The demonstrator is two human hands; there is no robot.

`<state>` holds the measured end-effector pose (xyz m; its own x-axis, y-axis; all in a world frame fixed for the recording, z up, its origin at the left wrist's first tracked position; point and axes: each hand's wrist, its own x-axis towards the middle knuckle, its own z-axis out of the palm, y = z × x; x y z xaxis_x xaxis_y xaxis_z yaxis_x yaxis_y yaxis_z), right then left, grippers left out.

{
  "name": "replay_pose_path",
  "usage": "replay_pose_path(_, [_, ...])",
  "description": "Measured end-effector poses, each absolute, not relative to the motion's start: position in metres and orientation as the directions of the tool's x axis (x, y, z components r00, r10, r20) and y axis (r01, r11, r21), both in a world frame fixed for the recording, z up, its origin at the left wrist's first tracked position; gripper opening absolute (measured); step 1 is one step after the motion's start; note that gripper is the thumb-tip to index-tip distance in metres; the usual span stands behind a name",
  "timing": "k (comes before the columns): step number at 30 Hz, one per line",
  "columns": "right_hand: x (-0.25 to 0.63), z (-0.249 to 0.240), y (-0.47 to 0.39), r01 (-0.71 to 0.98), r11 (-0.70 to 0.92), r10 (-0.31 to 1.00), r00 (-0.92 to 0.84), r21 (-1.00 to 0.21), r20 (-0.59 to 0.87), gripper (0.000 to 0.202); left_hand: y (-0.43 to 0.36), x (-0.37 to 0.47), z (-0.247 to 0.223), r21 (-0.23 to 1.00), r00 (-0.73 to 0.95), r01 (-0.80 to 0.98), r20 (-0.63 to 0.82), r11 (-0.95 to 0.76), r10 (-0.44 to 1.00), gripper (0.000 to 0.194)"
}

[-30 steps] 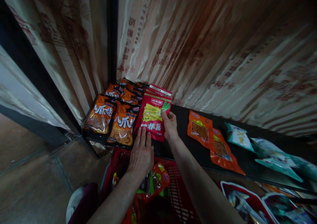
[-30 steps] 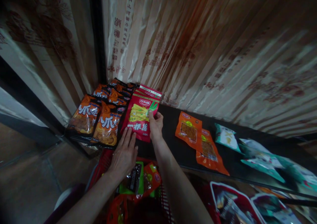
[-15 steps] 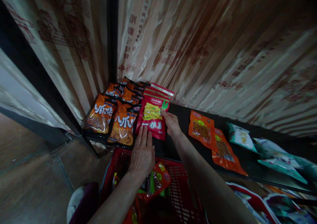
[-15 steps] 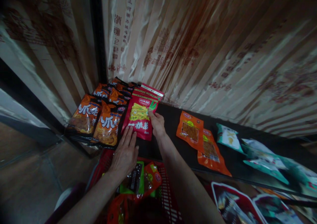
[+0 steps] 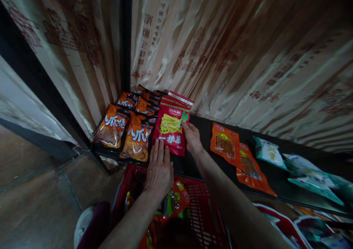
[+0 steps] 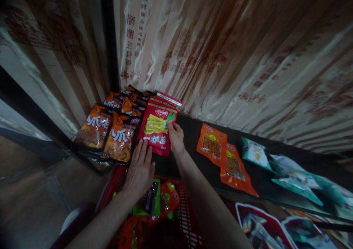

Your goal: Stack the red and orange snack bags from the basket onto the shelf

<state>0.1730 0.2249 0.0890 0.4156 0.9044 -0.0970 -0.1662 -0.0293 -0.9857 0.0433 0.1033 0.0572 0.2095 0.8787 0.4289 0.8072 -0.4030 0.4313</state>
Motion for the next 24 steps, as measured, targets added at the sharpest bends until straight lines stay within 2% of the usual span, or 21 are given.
replay_pose_path(6, [0.173, 0.098, 0.233, -0.125, 0.044, 0.88, 0.474, -0.991, -0.021, 0.033, 0.102, 0.046, 0.055, 0.45, 0.176, 0.808, 0.432, -0.381, 0.884, 0.049])
replay_pose_path(12, [0.178, 0.099, 0.252, -0.222, 0.024, 0.877, 0.473, -0.975, -0.086, 0.032, 0.104, 0.045, 0.054, 0.445, 0.183, 0.805, 0.442, -0.392, 0.878, 0.049])
replay_pose_path(15, [0.179, 0.099, 0.257, -0.216, 0.003, 0.861, 0.497, -0.976, -0.108, 0.029, 0.105, 0.044, 0.056, 0.443, 0.196, 0.804, 0.434, -0.398, 0.88, 0.049])
replay_pose_path(20, [0.181, 0.097, 0.253, -0.075, 0.016, 0.86, 0.51, -0.997, -0.024, 0.032, 0.105, 0.043, 0.059, 0.433, 0.211, 0.807, 0.424, -0.402, 0.881, 0.049])
replay_pose_path(24, [0.182, 0.093, 0.235, 0.232, 0.111, 0.825, 0.521, -0.966, 0.22, 0.05, 0.104, 0.043, 0.058, 0.438, 0.216, 0.8, 0.426, -0.409, 0.879, 0.05])
